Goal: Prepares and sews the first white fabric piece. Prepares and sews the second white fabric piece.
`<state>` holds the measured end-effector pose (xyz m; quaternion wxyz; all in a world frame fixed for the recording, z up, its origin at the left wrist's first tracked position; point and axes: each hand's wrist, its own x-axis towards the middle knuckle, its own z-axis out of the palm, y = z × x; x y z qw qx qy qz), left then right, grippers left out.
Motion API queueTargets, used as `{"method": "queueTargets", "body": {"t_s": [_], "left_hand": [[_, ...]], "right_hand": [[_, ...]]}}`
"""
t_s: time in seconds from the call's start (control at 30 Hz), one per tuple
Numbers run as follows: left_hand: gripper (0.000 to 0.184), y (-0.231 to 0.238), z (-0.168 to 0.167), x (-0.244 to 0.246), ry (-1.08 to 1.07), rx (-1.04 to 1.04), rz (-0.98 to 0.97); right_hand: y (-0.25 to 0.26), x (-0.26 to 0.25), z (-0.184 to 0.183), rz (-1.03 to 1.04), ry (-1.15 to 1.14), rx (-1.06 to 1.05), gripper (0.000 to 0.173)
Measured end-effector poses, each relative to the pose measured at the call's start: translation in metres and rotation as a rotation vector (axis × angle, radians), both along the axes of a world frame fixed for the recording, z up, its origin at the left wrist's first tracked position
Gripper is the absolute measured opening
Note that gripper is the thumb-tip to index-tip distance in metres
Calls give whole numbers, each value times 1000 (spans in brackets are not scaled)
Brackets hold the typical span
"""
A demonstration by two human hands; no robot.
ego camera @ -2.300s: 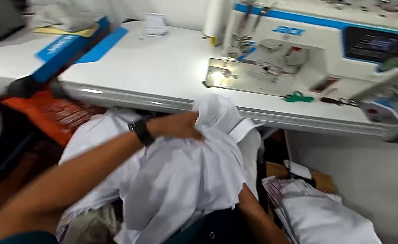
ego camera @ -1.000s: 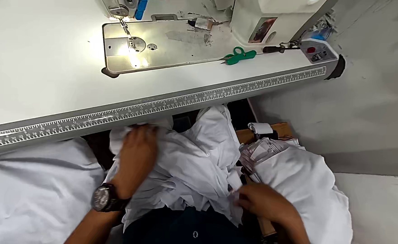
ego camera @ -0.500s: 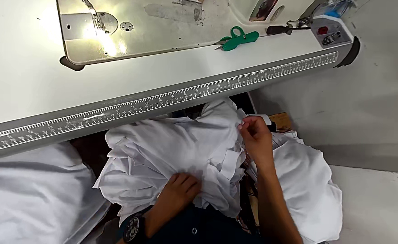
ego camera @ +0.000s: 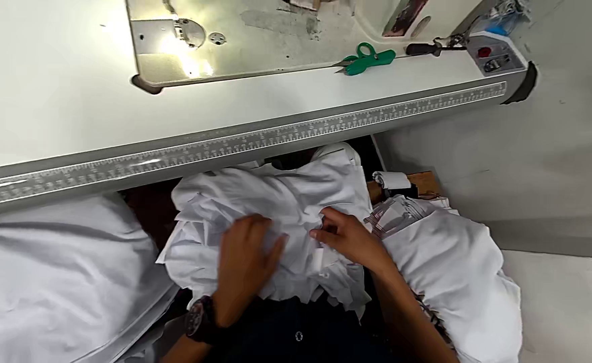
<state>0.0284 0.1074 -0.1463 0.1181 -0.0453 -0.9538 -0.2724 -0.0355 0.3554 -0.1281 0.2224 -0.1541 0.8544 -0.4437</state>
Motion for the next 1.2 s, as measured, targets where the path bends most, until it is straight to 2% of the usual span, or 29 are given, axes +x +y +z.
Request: {"method": "queueTargets", "body": {"t_s": [0.07,0.1,0.17,0.2,0.27,0.33,0.37,0.4,0.47,0.57,0.63,0.7,0.77,0.8,0.87,0.9,0.93,1.0,1.07,1.1,1.13,1.17,1.2], "left_hand": [[60,-52,1,6,-53,5,270],[69,-77,-2,6,-104,41,384],[75,-114,-12,-1,-212,168,427],[69,-123,-17,-4,-246,206,377],[50,-122,-24,-8,-168,108,264],[34,-109,-16,-7,-50,13,232],[32,-103,-6,-5,-15,47,253],[32,-99,6,-1,14,124,280],[35,-95,30,9,57,269,304],[37,-97,50,17,259,239,268],[38,-108,50,23,361,111,214],[41,-132,38,32,288,-48,85],[42,-163,18,44,-13,-197,-89],[35,-175,10,50,-211,-245,-130],[25,-183,6,60,-509,-334,-84],[24,-180,9,62,-538,-331,-41],[26,-173,15,60,-467,-290,-7],[38,-146,23,42,-292,-126,72],[52,-126,17,20,-270,14,109],[48,-123,7,12,-288,32,109],[34,-122,-2,7,-290,23,118],[21,-122,-3,5,-284,-1,141],[19,-122,6,5,-265,-37,178]], "right_hand": [[-4,-6,-7,24,127,-46,19],[-8,-13,-13,30,163,-69,22],[-13,-25,-19,90,169,-150,23],[-15,-30,-20,137,136,-230,19],[-18,-37,-21,221,5,-451,11],[-21,-38,-23,208,-63,-615,11],[-21,-37,-22,182,-32,-637,10],[-19,-37,-19,145,44,-622,9],[-7,-34,-2,56,289,-455,15],[20,-25,47,30,705,-57,29],[36,-15,77,76,744,155,34],[51,-10,84,163,620,274,37],[66,-7,69,243,456,294,32],[72,-5,55,257,397,284,27],[84,0,26,248,318,214,18],[88,3,13,228,293,163,15],[91,6,3,201,263,105,13],[92,11,-7,127,224,19,10],[91,14,-9,82,258,-12,12],[90,15,-8,79,299,-11,13],[90,17,-6,81,343,-3,14],[90,20,-3,87,388,10,14],[89,24,1,92,429,19,14]]}}
